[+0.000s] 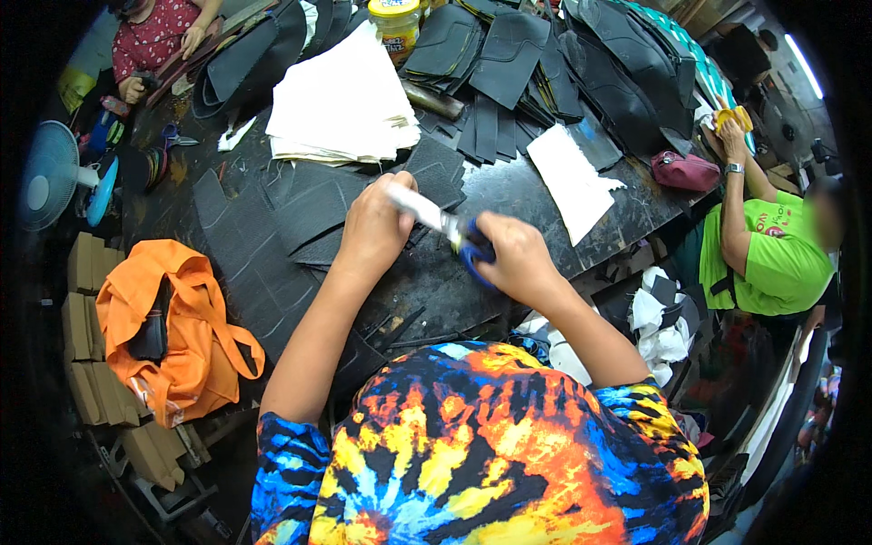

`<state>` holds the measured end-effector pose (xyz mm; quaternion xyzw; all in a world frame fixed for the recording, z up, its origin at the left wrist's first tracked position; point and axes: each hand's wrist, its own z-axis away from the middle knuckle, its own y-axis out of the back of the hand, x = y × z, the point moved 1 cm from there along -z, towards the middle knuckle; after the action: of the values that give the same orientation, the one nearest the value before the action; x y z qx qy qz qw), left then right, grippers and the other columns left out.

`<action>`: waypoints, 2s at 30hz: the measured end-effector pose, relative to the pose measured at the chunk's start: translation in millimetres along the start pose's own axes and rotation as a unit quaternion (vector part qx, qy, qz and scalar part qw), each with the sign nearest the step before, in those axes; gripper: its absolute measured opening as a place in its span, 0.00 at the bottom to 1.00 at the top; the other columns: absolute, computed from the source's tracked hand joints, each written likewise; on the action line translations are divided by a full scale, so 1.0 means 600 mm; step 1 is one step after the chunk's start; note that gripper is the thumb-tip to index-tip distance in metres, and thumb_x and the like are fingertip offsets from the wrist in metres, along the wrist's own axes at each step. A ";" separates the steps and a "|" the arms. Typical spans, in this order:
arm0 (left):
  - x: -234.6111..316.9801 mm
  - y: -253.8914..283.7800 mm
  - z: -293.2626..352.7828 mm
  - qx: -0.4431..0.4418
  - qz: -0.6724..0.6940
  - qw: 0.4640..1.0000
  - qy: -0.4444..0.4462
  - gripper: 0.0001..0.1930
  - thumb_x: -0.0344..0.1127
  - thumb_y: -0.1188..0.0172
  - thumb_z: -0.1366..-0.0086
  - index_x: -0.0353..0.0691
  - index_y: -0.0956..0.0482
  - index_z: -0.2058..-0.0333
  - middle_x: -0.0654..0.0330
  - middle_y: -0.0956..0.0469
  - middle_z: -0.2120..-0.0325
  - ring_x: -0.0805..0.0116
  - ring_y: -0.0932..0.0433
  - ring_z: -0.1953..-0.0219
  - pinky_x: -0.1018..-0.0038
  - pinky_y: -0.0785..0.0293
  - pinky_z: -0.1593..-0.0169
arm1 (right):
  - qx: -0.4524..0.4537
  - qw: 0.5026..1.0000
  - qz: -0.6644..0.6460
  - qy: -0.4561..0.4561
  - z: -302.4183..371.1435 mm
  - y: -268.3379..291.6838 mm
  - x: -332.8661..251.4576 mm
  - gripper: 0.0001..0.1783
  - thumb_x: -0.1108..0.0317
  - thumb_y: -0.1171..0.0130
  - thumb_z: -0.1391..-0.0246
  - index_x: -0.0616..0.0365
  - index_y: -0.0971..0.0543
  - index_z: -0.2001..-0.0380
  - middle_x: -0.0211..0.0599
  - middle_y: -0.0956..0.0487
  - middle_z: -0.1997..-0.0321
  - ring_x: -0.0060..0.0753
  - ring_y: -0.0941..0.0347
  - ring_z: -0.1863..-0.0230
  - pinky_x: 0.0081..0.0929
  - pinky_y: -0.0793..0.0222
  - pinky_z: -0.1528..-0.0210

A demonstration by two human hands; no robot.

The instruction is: The person uses scissors to cut white fabric into smaller pieces, then switches to cutting black fabric. The person stacks the cut pieces on the table while continuing to cut more fabric.

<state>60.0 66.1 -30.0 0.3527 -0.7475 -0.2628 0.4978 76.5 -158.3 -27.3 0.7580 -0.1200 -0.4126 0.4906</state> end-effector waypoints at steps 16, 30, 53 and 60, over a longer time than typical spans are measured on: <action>0.109 -0.025 0.080 -0.114 0.041 0.991 -0.056 0.20 0.28 0.34 0.47 0.38 0.23 0.53 0.45 0.29 0.46 0.45 0.30 0.43 0.56 0.33 0.39 | 0.012 0.961 -0.261 -0.092 -0.031 0.070 0.030 0.13 0.67 0.31 0.51 0.62 0.25 0.69 0.33 0.20 0.72 0.22 0.25 0.70 0.22 0.29 0.63; -0.095 0.226 0.214 0.196 -0.073 0.898 0.388 0.30 0.31 0.29 0.45 0.36 0.28 0.43 0.45 0.24 0.52 0.56 0.19 0.56 0.65 0.21 0.52 | -0.020 0.940 -0.315 -0.126 -0.020 0.047 0.033 0.11 0.71 0.32 0.49 0.61 0.26 0.68 0.27 0.25 0.71 0.16 0.32 0.69 0.18 0.35 0.64; -0.006 0.367 0.317 0.329 0.172 0.873 0.317 0.39 0.32 0.30 0.53 0.37 0.31 0.39 0.55 0.30 0.41 0.61 0.34 0.36 0.65 0.45 0.30 | -0.102 0.918 -0.366 -0.112 0.011 0.038 -0.001 0.13 0.70 0.30 0.53 0.61 0.24 0.66 0.32 0.20 0.65 0.21 0.25 0.64 0.21 0.29 0.58; 0.103 0.395 0.077 0.324 0.230 0.917 -0.032 0.42 0.41 0.36 0.45 0.34 0.38 0.33 0.50 0.37 0.34 0.60 0.35 0.34 0.64 0.38 0.32 | 0.001 0.850 -0.527 0.001 -0.017 0.051 -0.050 0.46 0.37 0.24 0.64 0.62 0.27 0.52 0.42 0.23 0.50 0.35 0.26 0.49 0.33 0.34 0.42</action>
<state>-61.8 164.5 164.0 0.3049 -0.8675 0.1047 0.3788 71.9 -149.1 15.9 0.7081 0.2978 -0.6086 0.1986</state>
